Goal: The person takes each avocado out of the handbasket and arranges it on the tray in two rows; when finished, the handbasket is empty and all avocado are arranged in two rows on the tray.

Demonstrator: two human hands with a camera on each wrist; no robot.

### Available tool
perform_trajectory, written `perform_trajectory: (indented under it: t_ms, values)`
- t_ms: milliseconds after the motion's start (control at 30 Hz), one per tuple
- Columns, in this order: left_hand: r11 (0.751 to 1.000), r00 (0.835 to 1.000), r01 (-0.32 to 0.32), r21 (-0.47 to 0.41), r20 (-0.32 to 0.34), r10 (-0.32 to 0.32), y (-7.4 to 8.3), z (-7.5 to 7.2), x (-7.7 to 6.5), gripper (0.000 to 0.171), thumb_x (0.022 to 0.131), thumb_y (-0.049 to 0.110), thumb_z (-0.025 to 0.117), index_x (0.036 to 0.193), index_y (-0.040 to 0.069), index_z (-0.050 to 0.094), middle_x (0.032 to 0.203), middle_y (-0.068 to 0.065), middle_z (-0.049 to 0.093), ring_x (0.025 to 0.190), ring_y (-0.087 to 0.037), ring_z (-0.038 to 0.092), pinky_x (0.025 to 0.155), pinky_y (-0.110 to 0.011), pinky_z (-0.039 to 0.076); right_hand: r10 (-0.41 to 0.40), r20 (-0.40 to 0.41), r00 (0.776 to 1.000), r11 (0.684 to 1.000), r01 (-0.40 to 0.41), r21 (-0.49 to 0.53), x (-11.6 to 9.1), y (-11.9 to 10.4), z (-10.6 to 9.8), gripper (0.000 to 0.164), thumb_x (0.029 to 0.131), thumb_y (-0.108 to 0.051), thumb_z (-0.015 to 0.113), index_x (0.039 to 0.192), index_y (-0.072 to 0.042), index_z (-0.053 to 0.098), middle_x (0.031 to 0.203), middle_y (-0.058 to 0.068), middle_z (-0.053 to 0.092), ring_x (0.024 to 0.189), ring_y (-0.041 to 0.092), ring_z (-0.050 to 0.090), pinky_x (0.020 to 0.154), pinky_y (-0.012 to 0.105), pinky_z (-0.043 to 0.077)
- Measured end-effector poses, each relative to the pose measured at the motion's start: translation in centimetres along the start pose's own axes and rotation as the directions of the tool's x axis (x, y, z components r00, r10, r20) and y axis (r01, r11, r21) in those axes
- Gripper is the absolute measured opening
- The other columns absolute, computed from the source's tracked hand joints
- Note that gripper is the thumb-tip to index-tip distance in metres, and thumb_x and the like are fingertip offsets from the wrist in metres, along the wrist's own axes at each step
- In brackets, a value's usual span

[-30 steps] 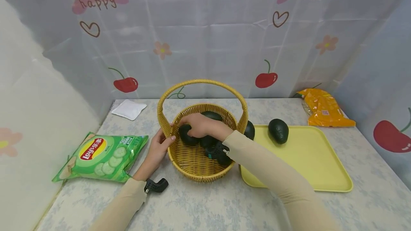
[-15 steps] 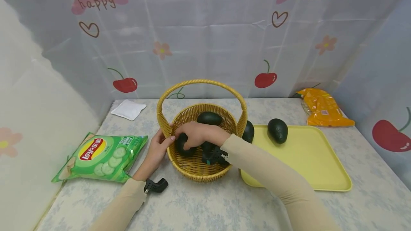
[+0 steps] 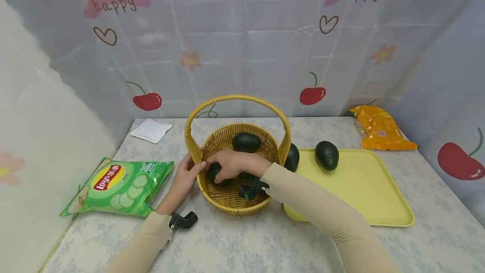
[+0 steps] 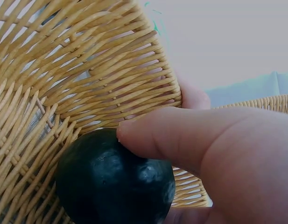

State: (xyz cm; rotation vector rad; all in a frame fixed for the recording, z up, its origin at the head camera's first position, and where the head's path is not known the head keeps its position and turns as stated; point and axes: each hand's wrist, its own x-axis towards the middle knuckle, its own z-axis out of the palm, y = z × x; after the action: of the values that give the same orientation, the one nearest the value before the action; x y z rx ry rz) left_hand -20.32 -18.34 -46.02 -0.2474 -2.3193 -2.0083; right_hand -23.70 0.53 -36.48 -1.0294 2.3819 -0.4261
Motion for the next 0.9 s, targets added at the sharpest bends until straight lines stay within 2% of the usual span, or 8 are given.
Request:
perform_trajectory:
  t_ms: [433,733,900]
  values:
    - [1.0,1.0,0.01,0.001,-0.002,-0.01,0.0,0.05,-0.1,0.052,0.101,0.009,0.057,0.152,0.006,0.044,0.147,-0.025,0.053,0.108,0.003,0.06,0.087,-0.018,0.052,-0.02,-0.017,1.0,1.0,0.02,0.009,-0.19,0.05,0.22,0.045,0.093,-0.019,0.073,0.137,-0.016,0.063,0.143,0.003,0.061,0.128,0.02,0.056,0.107,0.037,0.046]
    - [1.0,1.0,0.005,-0.03,-0.007,-0.005,-0.07,0.15,-0.09,0.052,0.102,0.007,0.057,0.151,0.004,0.044,0.146,-0.026,0.053,0.107,0.001,0.06,0.087,-0.018,0.052,-0.027,-0.019,0.999,1.0,0.028,0.011,-0.35,0.1,0.2,0.045,0.093,-0.019,0.073,0.136,-0.015,0.064,0.144,0.003,0.061,0.126,0.019,0.057,0.104,0.034,0.047]
    - [1.0,1.0,-0.008,-0.012,-0.003,0.008,0.03,0.1,-0.09,0.051,0.102,0.009,0.057,0.151,0.005,0.044,0.145,-0.027,0.053,0.107,0.001,0.06,0.087,-0.018,0.052,-0.045,-0.026,0.999,0.999,0.046,0.012,-0.79,0.18,-0.07,0.044,0.092,-0.019,0.073,0.135,-0.016,0.065,0.143,0.002,0.061,0.128,0.02,0.057,0.105,0.035,0.047]
